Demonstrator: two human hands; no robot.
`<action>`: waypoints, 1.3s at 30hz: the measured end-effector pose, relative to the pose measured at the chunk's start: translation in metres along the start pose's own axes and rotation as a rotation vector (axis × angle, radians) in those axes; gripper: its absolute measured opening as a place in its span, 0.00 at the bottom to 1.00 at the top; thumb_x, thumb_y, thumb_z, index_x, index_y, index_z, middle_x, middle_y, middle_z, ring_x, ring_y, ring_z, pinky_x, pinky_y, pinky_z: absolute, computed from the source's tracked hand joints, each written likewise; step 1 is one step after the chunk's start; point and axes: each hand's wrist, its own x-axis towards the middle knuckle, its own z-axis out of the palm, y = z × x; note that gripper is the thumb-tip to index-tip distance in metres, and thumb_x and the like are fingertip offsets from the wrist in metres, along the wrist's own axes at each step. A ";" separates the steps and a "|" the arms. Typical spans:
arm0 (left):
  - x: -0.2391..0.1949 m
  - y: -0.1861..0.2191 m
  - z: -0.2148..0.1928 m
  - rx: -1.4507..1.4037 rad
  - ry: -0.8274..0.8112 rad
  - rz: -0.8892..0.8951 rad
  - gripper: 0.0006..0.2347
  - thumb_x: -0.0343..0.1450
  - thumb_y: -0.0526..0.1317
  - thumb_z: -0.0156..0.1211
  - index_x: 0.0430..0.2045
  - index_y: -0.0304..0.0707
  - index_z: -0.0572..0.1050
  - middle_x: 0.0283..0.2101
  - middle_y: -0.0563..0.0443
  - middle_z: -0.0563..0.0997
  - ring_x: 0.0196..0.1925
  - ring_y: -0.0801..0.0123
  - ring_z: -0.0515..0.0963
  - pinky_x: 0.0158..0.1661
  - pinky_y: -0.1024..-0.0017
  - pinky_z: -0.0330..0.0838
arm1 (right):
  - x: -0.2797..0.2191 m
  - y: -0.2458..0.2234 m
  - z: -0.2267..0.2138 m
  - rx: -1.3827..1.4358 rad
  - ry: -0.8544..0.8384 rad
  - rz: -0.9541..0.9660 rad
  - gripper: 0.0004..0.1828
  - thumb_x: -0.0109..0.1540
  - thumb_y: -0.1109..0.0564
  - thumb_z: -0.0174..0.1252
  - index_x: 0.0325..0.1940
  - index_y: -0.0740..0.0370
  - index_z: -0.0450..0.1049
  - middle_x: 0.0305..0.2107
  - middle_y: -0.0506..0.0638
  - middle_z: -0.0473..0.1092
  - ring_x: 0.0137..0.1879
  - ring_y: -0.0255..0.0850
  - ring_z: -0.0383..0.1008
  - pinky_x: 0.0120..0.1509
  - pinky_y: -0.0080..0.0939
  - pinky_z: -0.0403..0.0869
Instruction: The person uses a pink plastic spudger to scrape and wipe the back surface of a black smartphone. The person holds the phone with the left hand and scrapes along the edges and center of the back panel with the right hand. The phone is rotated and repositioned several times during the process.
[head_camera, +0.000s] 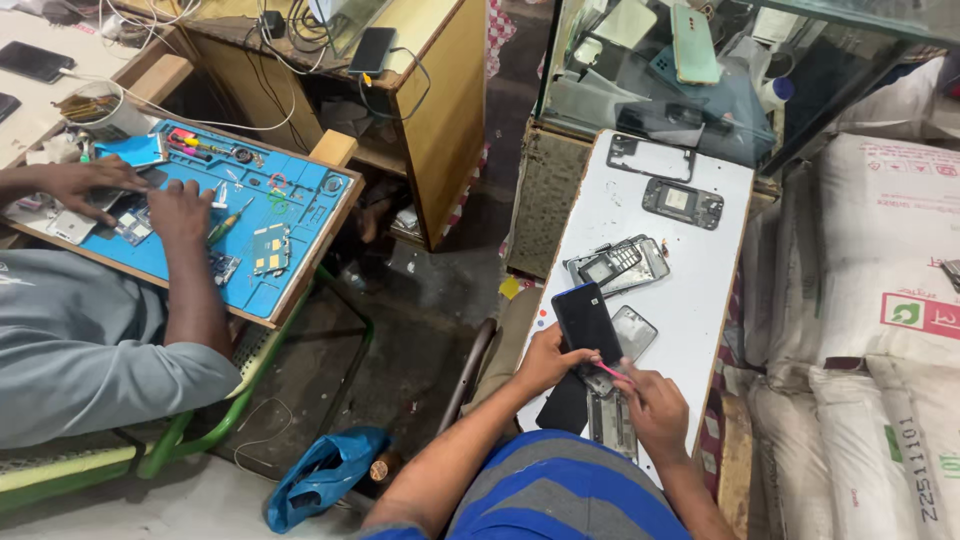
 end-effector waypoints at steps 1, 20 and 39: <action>0.000 0.000 0.000 0.017 0.015 -0.006 0.11 0.68 0.30 0.70 0.42 0.28 0.76 0.37 0.49 0.86 0.40 0.76 0.84 0.43 0.76 0.79 | 0.001 -0.002 -0.002 0.014 0.026 -0.043 0.22 0.58 0.58 0.67 0.56 0.51 0.78 0.31 0.45 0.75 0.31 0.40 0.71 0.38 0.41 0.68; 0.004 -0.007 -0.007 -0.039 -0.065 -0.002 0.11 0.69 0.31 0.70 0.44 0.30 0.78 0.41 0.53 0.85 0.43 0.77 0.81 0.46 0.74 0.77 | -0.002 0.000 -0.003 -0.018 0.075 -0.064 0.17 0.58 0.61 0.65 0.51 0.51 0.81 0.31 0.47 0.74 0.32 0.43 0.70 0.38 0.44 0.69; 0.007 -0.020 -0.014 0.027 -0.181 -0.014 0.08 0.72 0.34 0.67 0.42 0.31 0.78 0.40 0.53 0.85 0.42 0.79 0.82 0.45 0.76 0.77 | 0.001 -0.009 -0.004 -0.014 0.053 -0.098 0.15 0.57 0.61 0.67 0.48 0.54 0.82 0.30 0.48 0.74 0.31 0.43 0.69 0.37 0.43 0.69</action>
